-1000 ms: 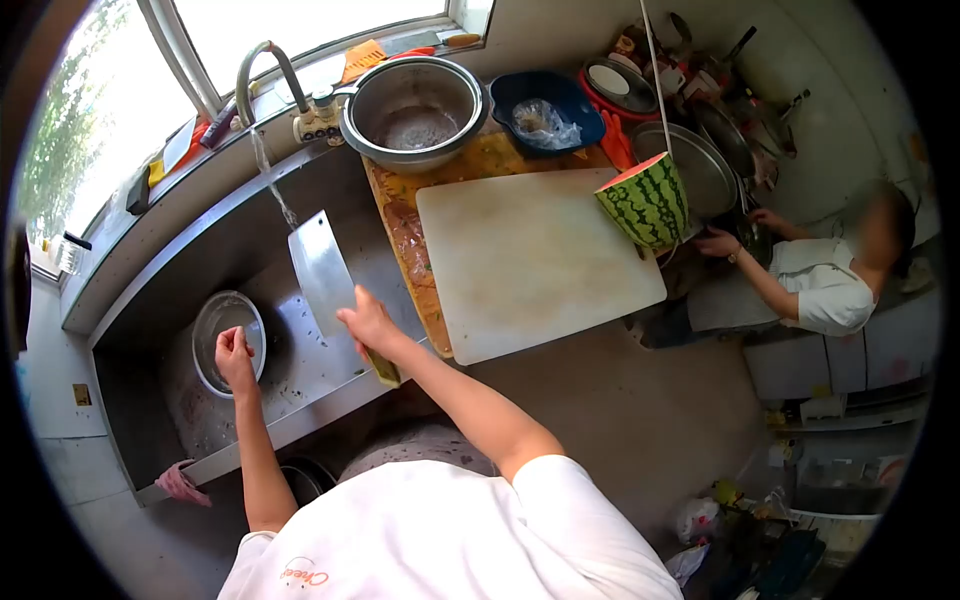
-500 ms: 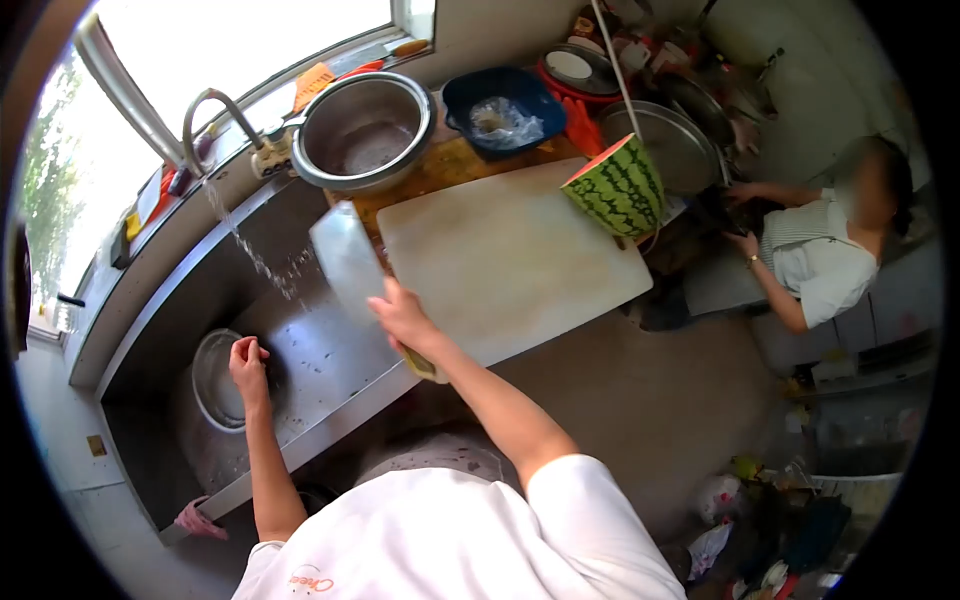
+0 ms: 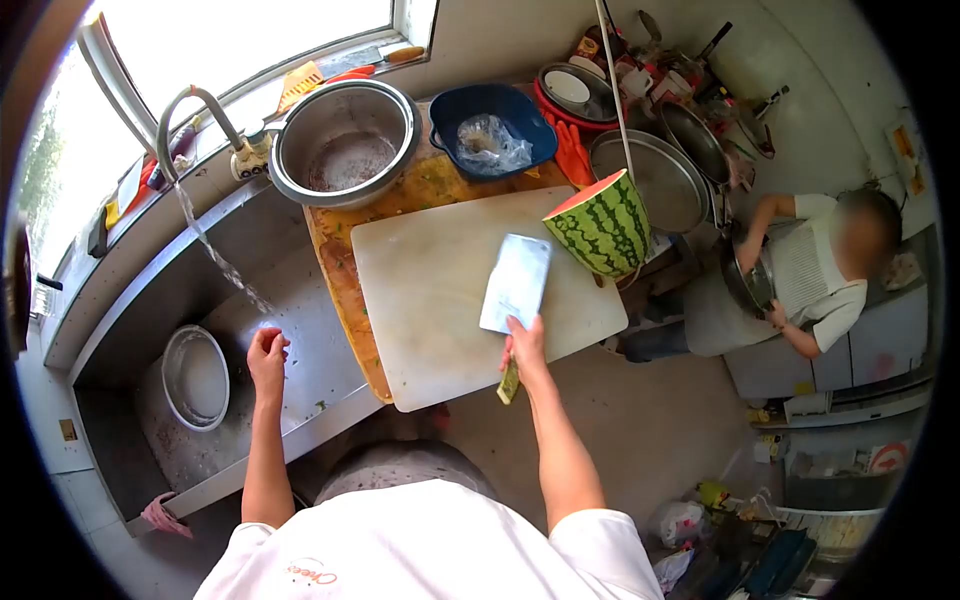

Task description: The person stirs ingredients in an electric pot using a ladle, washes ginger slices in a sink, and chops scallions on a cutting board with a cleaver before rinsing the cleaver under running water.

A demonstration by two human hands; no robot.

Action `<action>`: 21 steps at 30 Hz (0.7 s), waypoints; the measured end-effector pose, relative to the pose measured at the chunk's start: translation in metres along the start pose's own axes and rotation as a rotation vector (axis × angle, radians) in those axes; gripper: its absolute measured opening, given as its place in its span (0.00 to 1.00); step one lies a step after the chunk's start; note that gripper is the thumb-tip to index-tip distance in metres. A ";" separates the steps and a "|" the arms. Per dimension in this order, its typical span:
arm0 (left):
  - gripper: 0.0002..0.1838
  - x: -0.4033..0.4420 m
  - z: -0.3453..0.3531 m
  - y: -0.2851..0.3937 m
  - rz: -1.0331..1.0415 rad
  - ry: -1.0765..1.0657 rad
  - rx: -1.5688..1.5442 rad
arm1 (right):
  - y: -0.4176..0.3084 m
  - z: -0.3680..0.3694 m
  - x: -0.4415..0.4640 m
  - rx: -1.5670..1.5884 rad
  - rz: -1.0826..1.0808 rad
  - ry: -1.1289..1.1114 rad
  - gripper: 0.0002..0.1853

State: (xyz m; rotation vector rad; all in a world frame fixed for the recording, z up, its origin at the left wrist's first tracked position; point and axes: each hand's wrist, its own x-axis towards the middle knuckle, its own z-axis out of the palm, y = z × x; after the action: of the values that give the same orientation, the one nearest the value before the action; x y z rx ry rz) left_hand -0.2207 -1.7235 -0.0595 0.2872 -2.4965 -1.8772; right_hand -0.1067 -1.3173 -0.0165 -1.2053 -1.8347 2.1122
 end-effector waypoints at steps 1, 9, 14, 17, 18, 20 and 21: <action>0.05 -0.001 -0.002 -0.002 -0.003 0.007 0.009 | -0.004 0.008 0.006 -0.033 0.005 -0.056 0.11; 0.03 -0.010 -0.057 0.014 0.020 0.227 0.065 | 0.005 0.177 -0.030 -0.307 0.059 -0.737 0.13; 0.03 -0.002 -0.102 0.023 0.017 0.326 0.013 | 0.019 0.229 -0.043 -0.389 0.004 -0.749 0.13; 0.03 0.006 -0.103 0.014 0.016 0.311 -0.016 | 0.004 0.184 -0.037 -0.255 0.046 -0.680 0.13; 0.04 0.009 -0.100 0.006 0.014 0.297 -0.034 | -0.002 0.159 -0.037 -0.233 0.037 -0.610 0.13; 0.05 0.014 -0.091 -0.003 0.000 0.266 -0.049 | -0.018 0.103 -0.041 -0.165 0.029 -0.400 0.13; 0.05 0.016 -0.084 -0.009 -0.005 0.265 -0.068 | -0.023 0.074 -0.043 -0.118 0.031 -0.262 0.12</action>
State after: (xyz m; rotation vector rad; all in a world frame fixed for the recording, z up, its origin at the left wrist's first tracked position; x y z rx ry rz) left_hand -0.2259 -1.8082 -0.0459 0.5050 -2.2580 -1.7869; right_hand -0.1315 -1.3928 0.0222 -1.0259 -2.0856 2.3036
